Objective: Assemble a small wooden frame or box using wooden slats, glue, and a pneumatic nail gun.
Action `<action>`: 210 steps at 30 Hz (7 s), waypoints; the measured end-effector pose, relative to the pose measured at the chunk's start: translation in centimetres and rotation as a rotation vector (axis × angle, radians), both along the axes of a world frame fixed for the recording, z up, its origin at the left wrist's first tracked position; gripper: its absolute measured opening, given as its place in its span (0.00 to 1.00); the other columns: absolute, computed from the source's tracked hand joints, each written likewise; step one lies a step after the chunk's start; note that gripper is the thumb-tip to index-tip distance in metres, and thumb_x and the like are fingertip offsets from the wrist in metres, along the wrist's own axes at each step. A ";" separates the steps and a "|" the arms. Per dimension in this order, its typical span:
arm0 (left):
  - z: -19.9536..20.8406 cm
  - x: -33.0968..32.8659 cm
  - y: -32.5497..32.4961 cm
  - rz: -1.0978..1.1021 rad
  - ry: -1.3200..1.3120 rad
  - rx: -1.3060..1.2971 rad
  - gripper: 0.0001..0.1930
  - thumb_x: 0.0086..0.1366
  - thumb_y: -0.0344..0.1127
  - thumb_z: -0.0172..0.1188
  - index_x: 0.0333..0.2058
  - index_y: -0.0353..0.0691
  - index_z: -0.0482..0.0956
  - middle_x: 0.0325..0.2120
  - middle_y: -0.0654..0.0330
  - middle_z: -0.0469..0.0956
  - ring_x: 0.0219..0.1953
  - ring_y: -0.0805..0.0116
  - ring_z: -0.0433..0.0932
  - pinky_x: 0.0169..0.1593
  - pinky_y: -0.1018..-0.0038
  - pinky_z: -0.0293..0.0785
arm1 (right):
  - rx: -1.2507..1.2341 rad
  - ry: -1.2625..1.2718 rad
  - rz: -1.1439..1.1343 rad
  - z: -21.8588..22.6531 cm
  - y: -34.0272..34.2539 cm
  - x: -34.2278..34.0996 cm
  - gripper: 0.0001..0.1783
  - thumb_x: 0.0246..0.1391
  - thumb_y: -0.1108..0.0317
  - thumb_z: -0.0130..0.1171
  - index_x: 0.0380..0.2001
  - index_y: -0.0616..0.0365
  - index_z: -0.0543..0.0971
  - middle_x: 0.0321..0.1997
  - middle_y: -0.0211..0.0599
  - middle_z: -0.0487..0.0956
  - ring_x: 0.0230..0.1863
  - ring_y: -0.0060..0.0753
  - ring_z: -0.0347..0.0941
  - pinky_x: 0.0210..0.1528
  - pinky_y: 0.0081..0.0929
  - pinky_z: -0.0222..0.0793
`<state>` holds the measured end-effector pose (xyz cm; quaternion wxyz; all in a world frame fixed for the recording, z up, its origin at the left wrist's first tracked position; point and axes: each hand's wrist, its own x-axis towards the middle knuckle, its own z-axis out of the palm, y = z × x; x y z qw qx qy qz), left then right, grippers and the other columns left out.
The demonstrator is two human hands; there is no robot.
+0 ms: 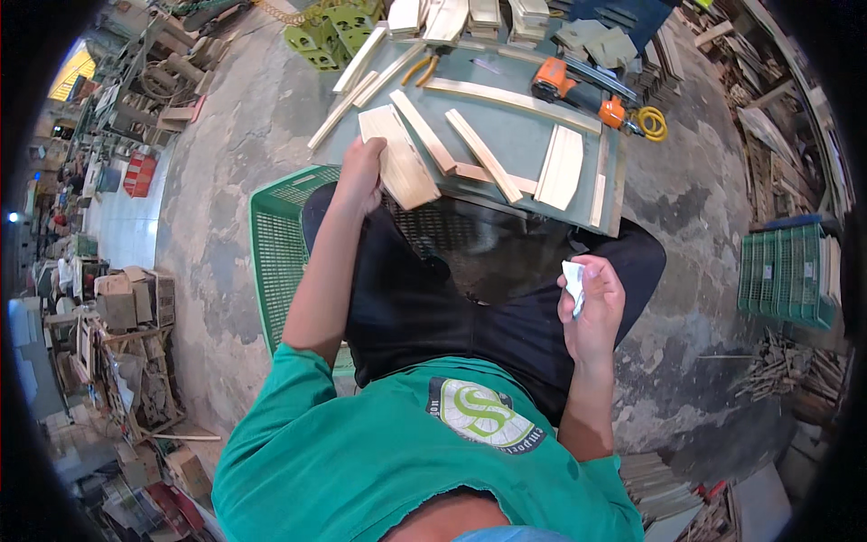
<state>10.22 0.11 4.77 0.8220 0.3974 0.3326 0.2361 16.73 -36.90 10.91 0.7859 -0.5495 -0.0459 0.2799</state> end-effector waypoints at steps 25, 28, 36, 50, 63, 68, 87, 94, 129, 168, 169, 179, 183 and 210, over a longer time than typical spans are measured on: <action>-3.2 21.1 -13.5 -1.062 0.064 2.695 0.21 0.69 0.38 0.49 0.59 0.69 0.70 0.65 0.61 0.63 0.67 0.55 0.62 0.67 0.55 0.60 | 0.135 0.138 -0.185 -1.4 -4.6 0.2 0.19 0.62 0.65 0.63 0.52 0.63 0.73 0.35 0.42 0.81 0.21 0.16 0.72 0.20 0.12 0.69; -0.3 22.2 -14.2 -1.048 -0.048 2.805 0.13 0.67 0.39 0.52 0.49 0.59 0.75 0.57 0.64 0.70 0.66 0.61 0.63 0.66 0.58 0.60 | 0.100 0.156 -0.212 -2.2 -6.5 0.1 0.20 0.60 0.63 0.65 0.51 0.61 0.75 0.35 0.41 0.82 0.21 0.16 0.73 0.19 0.12 0.70; 4.3 22.8 -9.0 -1.116 0.010 2.352 0.08 0.58 0.35 0.60 0.36 0.42 0.77 0.38 0.57 0.79 0.42 0.59 0.81 0.46 0.59 0.76 | 0.180 0.215 -0.247 -3.1 -6.5 0.6 0.19 0.59 0.62 0.67 0.48 0.60 0.75 0.34 0.39 0.82 0.22 0.16 0.74 0.20 0.12 0.70; 6.3 -0.4 -17.6 -0.762 -0.352 -0.046 0.41 0.69 0.65 0.47 0.68 0.36 0.57 0.55 0.51 0.73 0.56 0.61 0.74 0.57 0.62 0.73 | 0.111 -0.192 -0.205 1.9 -0.7 2.0 0.15 0.56 0.66 0.70 0.42 0.63 0.79 0.36 0.42 0.83 0.24 0.18 0.75 0.23 0.14 0.70; 6.8 -4.2 -17.6 -0.909 -0.405 0.075 0.56 0.49 0.50 0.79 0.68 0.31 0.54 0.58 0.55 0.70 0.60 0.67 0.71 0.62 0.66 0.66 | -0.094 -0.706 -0.053 6.6 2.3 0.1 0.13 0.51 0.69 0.74 0.36 0.65 0.84 0.30 0.37 0.83 0.29 0.20 0.76 0.31 0.17 0.70; 6.6 -4.0 -17.6 -0.915 -0.402 0.133 0.55 0.49 0.51 0.79 0.66 0.29 0.57 0.57 0.56 0.71 0.57 0.69 0.71 0.60 0.68 0.67 | -0.128 -0.744 -0.065 6.8 2.3 0.2 0.13 0.51 0.68 0.73 0.36 0.65 0.84 0.29 0.36 0.83 0.29 0.19 0.76 0.30 0.17 0.69; 7.6 -1.8 -16.8 -0.819 -0.529 0.369 0.64 0.42 0.59 0.80 0.68 0.27 0.54 0.60 0.46 0.69 0.63 0.54 0.69 0.66 0.58 0.64 | -0.222 -0.670 -0.067 6.2 1.8 -0.6 0.11 0.53 0.64 0.72 0.31 0.62 0.84 0.25 0.31 0.83 0.27 0.14 0.76 0.28 0.15 0.70; 8.5 -1.1 -16.9 -0.755 -0.527 0.419 0.66 0.40 0.66 0.78 0.68 0.29 0.54 0.55 0.48 0.70 0.60 0.53 0.71 0.61 0.55 0.69 | -0.281 -0.605 -0.044 6.0 1.2 -1.0 0.07 0.52 0.69 0.71 0.30 0.62 0.83 0.25 0.31 0.83 0.26 0.14 0.76 0.28 0.16 0.70; 5.9 0.8 -17.8 -0.338 -0.663 -0.550 0.46 0.67 0.67 0.52 0.63 0.25 0.58 0.57 0.41 0.69 0.59 0.50 0.70 0.65 0.54 0.68 | 0.037 -0.774 -0.065 4.5 0.1 -0.7 0.08 0.50 0.75 0.71 0.33 0.64 0.81 0.27 0.35 0.80 0.23 0.18 0.71 0.24 0.18 0.62; 7.0 -2.5 -16.9 -1.027 -0.409 -0.060 0.62 0.43 0.72 0.72 0.65 0.28 0.62 0.51 0.50 0.73 0.47 0.61 0.76 0.52 0.66 0.74 | -0.046 -0.384 0.136 8.0 -2.5 2.9 0.10 0.53 0.67 0.71 0.31 0.63 0.82 0.24 0.26 0.79 0.25 0.12 0.71 0.26 0.14 0.65; 7.3 -2.4 -16.8 -1.017 -0.414 -0.063 0.62 0.43 0.72 0.72 0.65 0.28 0.62 0.51 0.50 0.73 0.47 0.61 0.76 0.52 0.66 0.74 | -0.034 -0.394 0.258 8.4 -2.6 3.3 0.10 0.52 0.67 0.72 0.30 0.63 0.82 0.24 0.26 0.79 0.25 0.12 0.71 0.25 0.15 0.65; 7.6 -1.1 -15.7 -1.288 -0.586 0.160 0.54 0.44 0.72 0.72 0.54 0.24 0.76 0.40 0.54 0.74 0.40 0.68 0.71 0.44 0.74 0.64 | -0.100 -0.474 0.562 10.7 -1.9 4.7 0.09 0.48 0.69 0.72 0.29 0.62 0.83 0.25 0.27 0.80 0.27 0.13 0.72 0.28 0.15 0.66; 7.5 -1.1 -15.5 -1.308 -0.573 0.163 0.55 0.44 0.72 0.72 0.55 0.24 0.75 0.39 0.55 0.74 0.40 0.68 0.71 0.44 0.74 0.64 | -0.140 -0.504 0.591 11.1 -1.6 4.7 0.08 0.48 0.71 0.71 0.28 0.62 0.83 0.25 0.27 0.80 0.27 0.12 0.72 0.28 0.15 0.66; -0.4 14.2 -16.1 -0.541 0.028 0.370 0.14 0.63 0.35 0.54 0.42 0.30 0.77 0.34 0.51 0.82 0.36 0.59 0.84 0.40 0.64 0.79 | 0.129 0.204 0.026 -0.2 -5.6 1.8 0.10 0.59 0.66 0.64 0.34 0.59 0.75 0.20 0.29 0.73 0.16 0.15 0.66 0.17 0.13 0.61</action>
